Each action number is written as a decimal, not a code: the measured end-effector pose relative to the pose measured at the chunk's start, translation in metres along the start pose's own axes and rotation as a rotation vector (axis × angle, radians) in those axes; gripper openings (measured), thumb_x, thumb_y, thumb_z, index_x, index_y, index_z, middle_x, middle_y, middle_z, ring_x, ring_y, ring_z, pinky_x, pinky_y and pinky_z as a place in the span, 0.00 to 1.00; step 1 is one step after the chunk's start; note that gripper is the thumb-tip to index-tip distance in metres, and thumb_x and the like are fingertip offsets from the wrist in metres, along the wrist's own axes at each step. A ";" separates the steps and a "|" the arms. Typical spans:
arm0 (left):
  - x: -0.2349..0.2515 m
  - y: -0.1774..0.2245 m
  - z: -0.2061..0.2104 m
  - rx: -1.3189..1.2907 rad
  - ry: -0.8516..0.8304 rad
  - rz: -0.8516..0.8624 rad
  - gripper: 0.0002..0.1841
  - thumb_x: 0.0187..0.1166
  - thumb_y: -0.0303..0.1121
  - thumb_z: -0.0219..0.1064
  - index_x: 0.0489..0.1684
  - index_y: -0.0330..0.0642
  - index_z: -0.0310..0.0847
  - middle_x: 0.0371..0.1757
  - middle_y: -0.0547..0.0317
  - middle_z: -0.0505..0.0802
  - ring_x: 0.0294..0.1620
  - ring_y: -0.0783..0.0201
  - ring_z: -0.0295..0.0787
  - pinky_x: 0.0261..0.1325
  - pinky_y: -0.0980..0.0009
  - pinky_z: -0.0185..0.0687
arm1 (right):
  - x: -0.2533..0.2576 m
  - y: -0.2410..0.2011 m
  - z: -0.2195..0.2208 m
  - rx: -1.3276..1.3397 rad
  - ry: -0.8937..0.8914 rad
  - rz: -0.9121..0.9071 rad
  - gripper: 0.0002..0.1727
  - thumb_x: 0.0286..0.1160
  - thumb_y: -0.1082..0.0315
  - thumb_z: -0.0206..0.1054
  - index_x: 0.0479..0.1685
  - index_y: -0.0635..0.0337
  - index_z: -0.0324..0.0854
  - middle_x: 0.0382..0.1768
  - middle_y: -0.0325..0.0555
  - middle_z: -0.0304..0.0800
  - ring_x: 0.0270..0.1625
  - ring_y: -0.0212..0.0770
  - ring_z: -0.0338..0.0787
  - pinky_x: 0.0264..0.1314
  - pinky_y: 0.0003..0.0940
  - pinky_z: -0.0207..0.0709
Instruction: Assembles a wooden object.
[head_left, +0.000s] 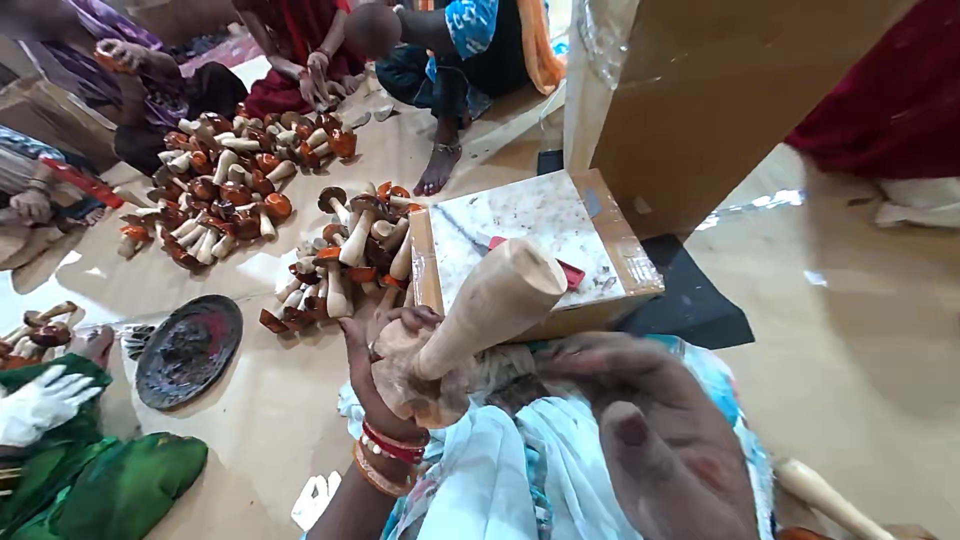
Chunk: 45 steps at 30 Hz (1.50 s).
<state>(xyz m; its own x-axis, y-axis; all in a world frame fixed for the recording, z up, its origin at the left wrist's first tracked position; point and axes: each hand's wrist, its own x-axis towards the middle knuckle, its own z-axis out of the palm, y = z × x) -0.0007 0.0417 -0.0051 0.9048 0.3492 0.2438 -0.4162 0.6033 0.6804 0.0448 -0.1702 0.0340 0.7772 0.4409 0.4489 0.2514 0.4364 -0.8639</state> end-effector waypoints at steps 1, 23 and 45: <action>-0.004 -0.001 -0.003 -0.113 -0.031 -0.102 0.34 0.78 0.71 0.52 0.54 0.51 0.89 0.53 0.60 0.94 0.54 0.63 0.92 0.55 0.63 0.90 | 0.001 0.000 -0.001 -0.085 0.043 -0.027 0.19 0.82 0.49 0.68 0.67 0.39 0.79 0.61 0.27 0.87 0.63 0.31 0.87 0.67 0.29 0.84; -0.033 -0.018 0.012 -0.254 -0.218 -0.228 0.23 0.76 0.50 0.72 0.67 0.51 0.85 0.62 0.65 0.93 0.66 0.72 0.88 0.69 0.75 0.81 | -0.010 0.026 0.009 -0.526 -0.122 -0.150 0.25 0.82 0.58 0.64 0.77 0.47 0.67 0.71 0.34 0.84 0.80 0.39 0.77 0.80 0.43 0.76; -0.017 -0.015 -0.013 -0.430 0.084 -0.334 0.38 0.77 0.71 0.52 0.62 0.45 0.86 0.59 0.48 0.93 0.62 0.50 0.91 0.62 0.53 0.88 | -0.020 0.038 0.005 -0.325 -0.274 -0.198 0.33 0.88 0.36 0.50 0.72 0.52 0.77 0.66 0.42 0.90 0.73 0.42 0.86 0.79 0.47 0.79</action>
<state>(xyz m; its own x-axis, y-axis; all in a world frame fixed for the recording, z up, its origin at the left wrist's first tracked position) -0.0107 0.0362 -0.0287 0.9910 0.1341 -0.0045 -0.1234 0.9236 0.3629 0.0359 -0.1582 -0.0068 0.5261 0.5836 0.6186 0.5811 0.2844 -0.7625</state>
